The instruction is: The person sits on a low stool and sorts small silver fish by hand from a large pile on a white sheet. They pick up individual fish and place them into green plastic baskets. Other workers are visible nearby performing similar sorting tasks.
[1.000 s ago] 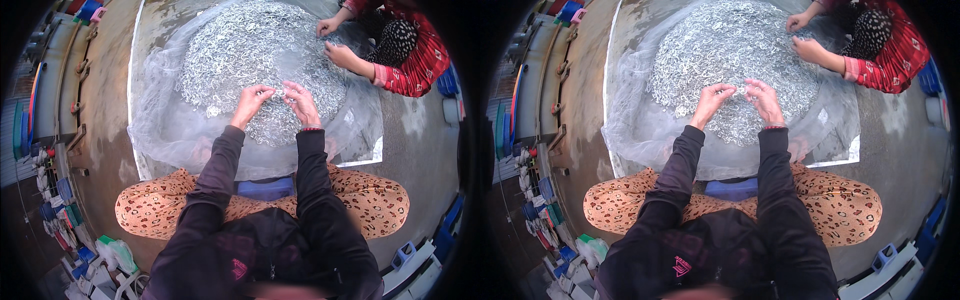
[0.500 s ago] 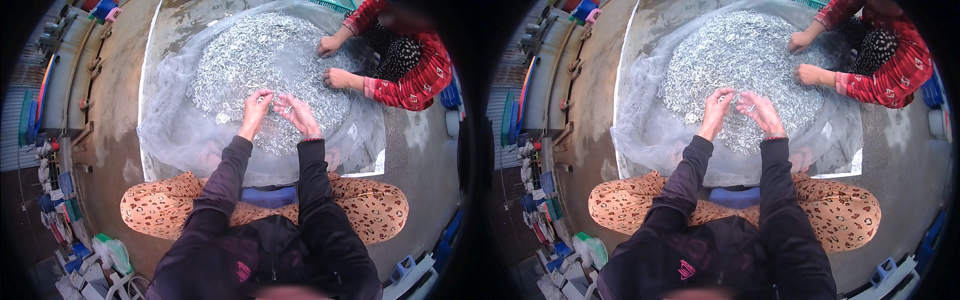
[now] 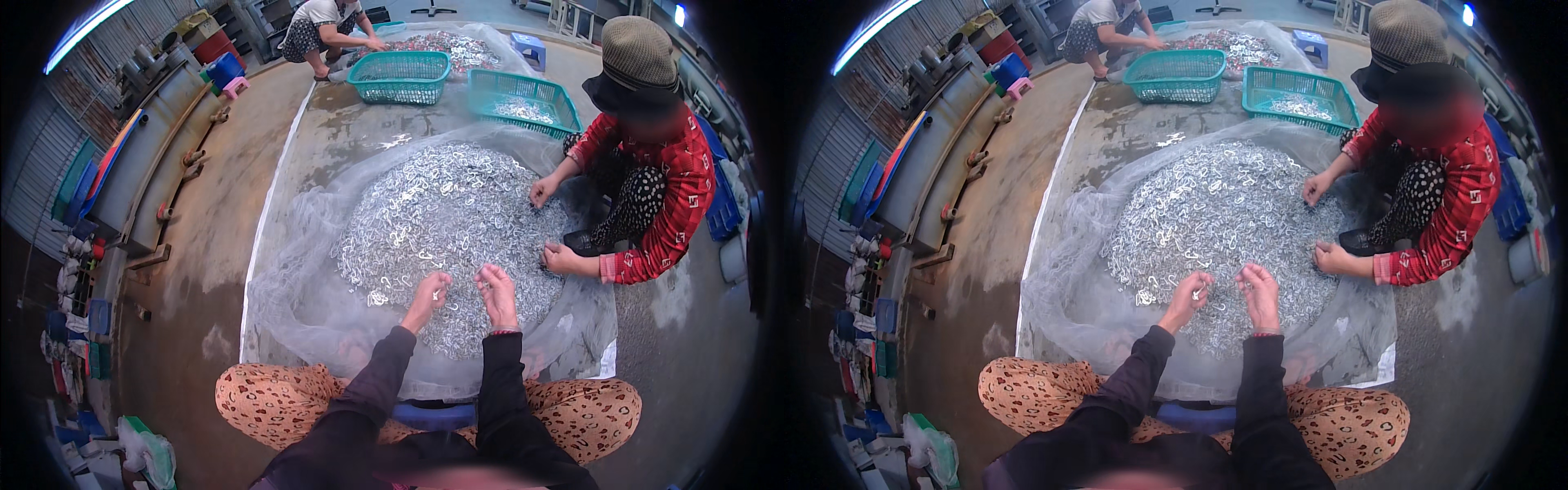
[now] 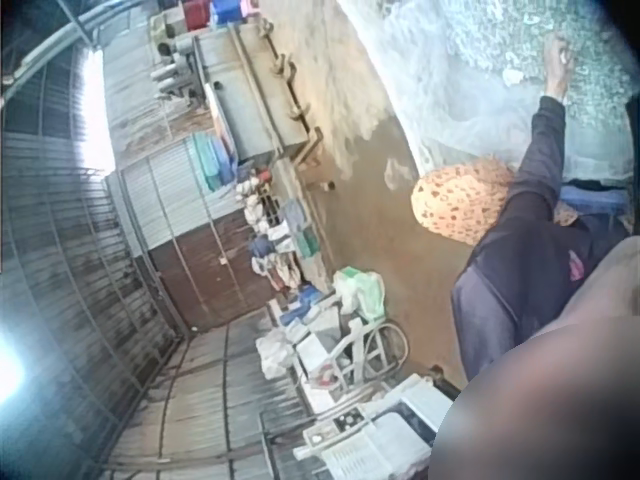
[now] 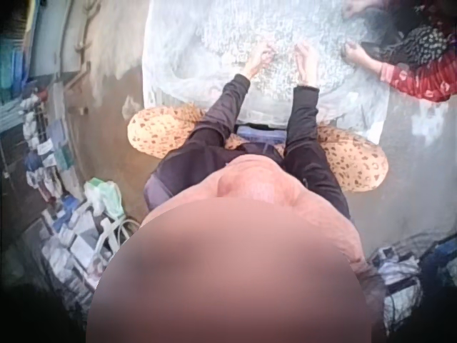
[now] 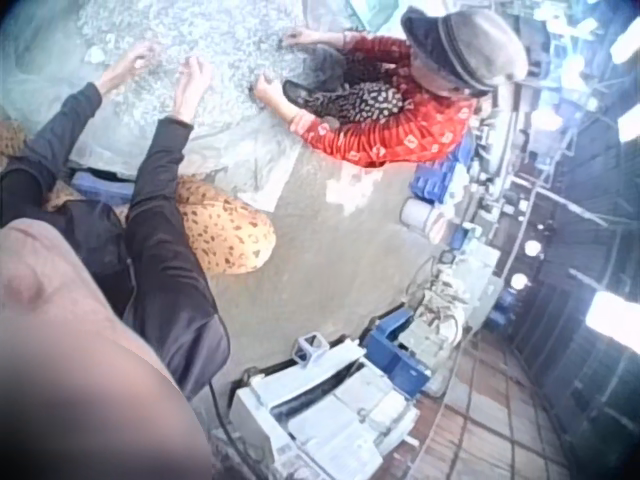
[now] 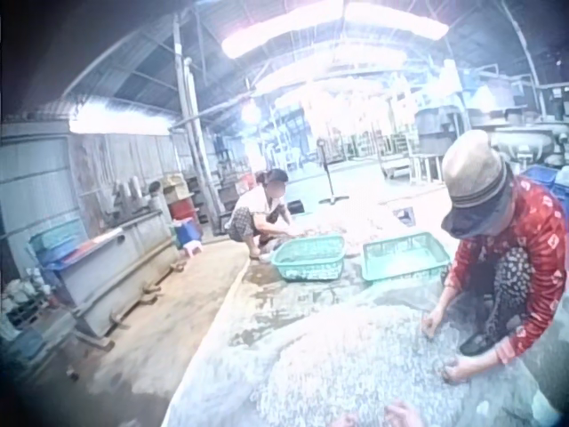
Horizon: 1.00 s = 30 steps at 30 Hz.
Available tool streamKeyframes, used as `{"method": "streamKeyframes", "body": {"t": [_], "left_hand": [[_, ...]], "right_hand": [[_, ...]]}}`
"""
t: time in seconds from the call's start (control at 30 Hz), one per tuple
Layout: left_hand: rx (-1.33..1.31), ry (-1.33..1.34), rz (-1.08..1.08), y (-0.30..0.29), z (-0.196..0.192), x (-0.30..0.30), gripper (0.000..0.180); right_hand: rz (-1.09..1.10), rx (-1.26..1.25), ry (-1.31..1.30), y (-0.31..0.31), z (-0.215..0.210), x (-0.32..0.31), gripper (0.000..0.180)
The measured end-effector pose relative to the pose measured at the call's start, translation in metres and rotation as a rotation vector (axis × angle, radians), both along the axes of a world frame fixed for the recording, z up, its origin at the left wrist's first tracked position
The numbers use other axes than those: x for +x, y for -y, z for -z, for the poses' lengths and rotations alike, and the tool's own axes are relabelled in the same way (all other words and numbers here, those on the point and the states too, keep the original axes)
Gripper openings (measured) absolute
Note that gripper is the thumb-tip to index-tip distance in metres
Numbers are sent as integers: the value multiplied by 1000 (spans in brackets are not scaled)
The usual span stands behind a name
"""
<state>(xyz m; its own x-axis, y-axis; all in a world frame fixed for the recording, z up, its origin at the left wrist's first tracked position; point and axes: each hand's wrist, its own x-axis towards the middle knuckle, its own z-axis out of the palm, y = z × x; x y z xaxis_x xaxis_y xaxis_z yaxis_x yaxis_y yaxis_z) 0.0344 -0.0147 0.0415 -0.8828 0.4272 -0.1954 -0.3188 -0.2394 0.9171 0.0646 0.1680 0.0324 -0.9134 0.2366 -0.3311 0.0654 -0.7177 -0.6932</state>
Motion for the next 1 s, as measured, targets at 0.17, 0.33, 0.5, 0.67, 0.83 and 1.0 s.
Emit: {"method": "streamKeyframes", "body": {"t": [0.17, 0.33, 0.5, 0.67, 0.83, 1.0], "left_hand": [[405, 395, 50, -3, -18, -2, 41], [81, 290, -4, -16, -30, -2, 22], [241, 423, 263, -9, -33, -4, 17], [480, 691, 396, -7, -38, -11, 15], [350, 703, 352, -14, -45, -11, 14], [125, 595, 139, -11, -42, -10, 20]], "right_hand": [[-47, 35, -20, 16, -14, -1, 18], [-33, -6, -35, 31, -33, -7, 38], [-127, 312, -46, 19, -47, -4, 35], [-285, 400, -32, -10, -59, 1, 25], [-93, 424, -75, -11, -63, 0, 29], [-133, 329, -64, -11, -50, 1, 17]]}}
